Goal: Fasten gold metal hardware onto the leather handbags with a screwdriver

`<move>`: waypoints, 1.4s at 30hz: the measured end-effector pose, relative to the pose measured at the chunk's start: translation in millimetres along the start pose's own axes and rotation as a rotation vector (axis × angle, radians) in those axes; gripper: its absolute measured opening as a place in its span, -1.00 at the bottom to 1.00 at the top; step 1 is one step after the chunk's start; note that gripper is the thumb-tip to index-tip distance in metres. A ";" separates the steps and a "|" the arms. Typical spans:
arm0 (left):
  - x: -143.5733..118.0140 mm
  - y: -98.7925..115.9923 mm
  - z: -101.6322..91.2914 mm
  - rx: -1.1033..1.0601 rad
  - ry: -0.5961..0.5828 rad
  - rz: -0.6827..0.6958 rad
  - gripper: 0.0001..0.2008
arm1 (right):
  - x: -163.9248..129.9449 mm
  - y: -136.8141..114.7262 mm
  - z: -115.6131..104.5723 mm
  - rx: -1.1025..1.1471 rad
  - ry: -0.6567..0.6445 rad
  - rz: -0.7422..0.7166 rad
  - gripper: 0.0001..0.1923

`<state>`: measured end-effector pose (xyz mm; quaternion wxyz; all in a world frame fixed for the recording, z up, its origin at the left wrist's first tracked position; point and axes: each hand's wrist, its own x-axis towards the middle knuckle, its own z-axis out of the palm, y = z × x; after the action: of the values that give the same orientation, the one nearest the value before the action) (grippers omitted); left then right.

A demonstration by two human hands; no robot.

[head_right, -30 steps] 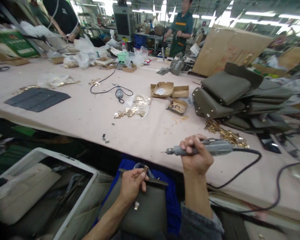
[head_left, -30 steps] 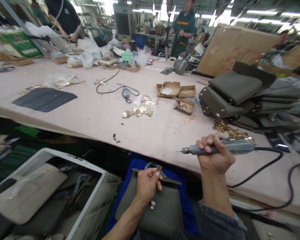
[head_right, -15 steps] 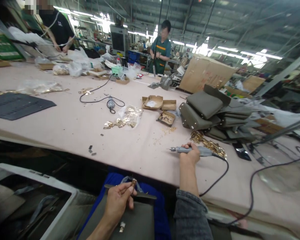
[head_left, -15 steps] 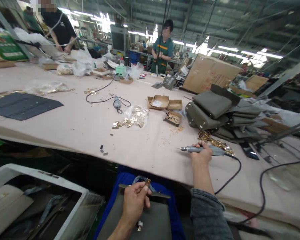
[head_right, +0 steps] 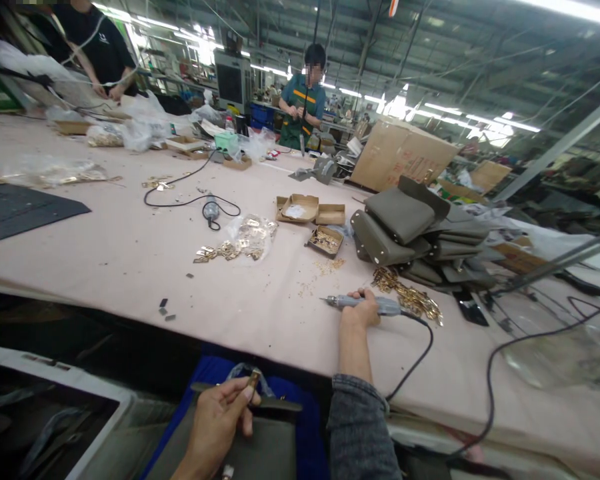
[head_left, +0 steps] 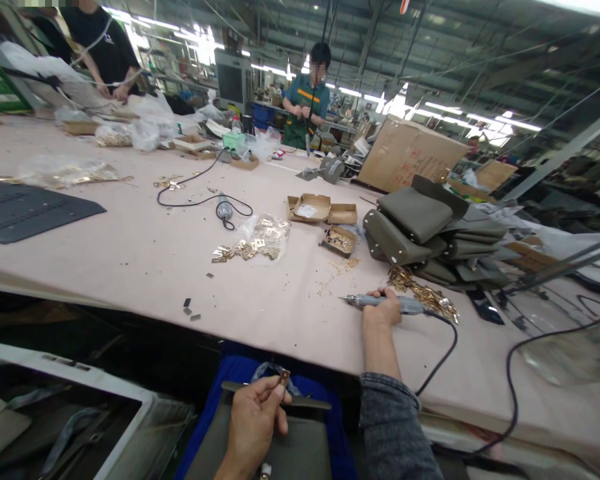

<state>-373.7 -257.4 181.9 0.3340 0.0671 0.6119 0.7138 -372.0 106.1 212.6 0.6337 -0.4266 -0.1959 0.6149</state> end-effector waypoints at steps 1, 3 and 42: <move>0.5 -0.3 0.1 0.003 -0.001 0.000 -0.52 | 0.0 1.0 0.4 0.000 -0.005 -0.003 -0.72; 1.8 -2.3 -0.4 0.005 -0.002 0.001 -0.51 | 0.2 2.7 0.6 -0.004 -0.018 -0.006 -0.71; 7.5 -6.1 -2.1 -0.028 -0.042 -0.019 -0.56 | -14.1 -27.0 -4.1 -0.012 -0.169 0.185 -0.77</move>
<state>-378.1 -254.8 173.5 0.3545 0.0718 0.5953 0.7175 -354.6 94.7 235.3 0.5532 -0.3934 -0.2121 0.7031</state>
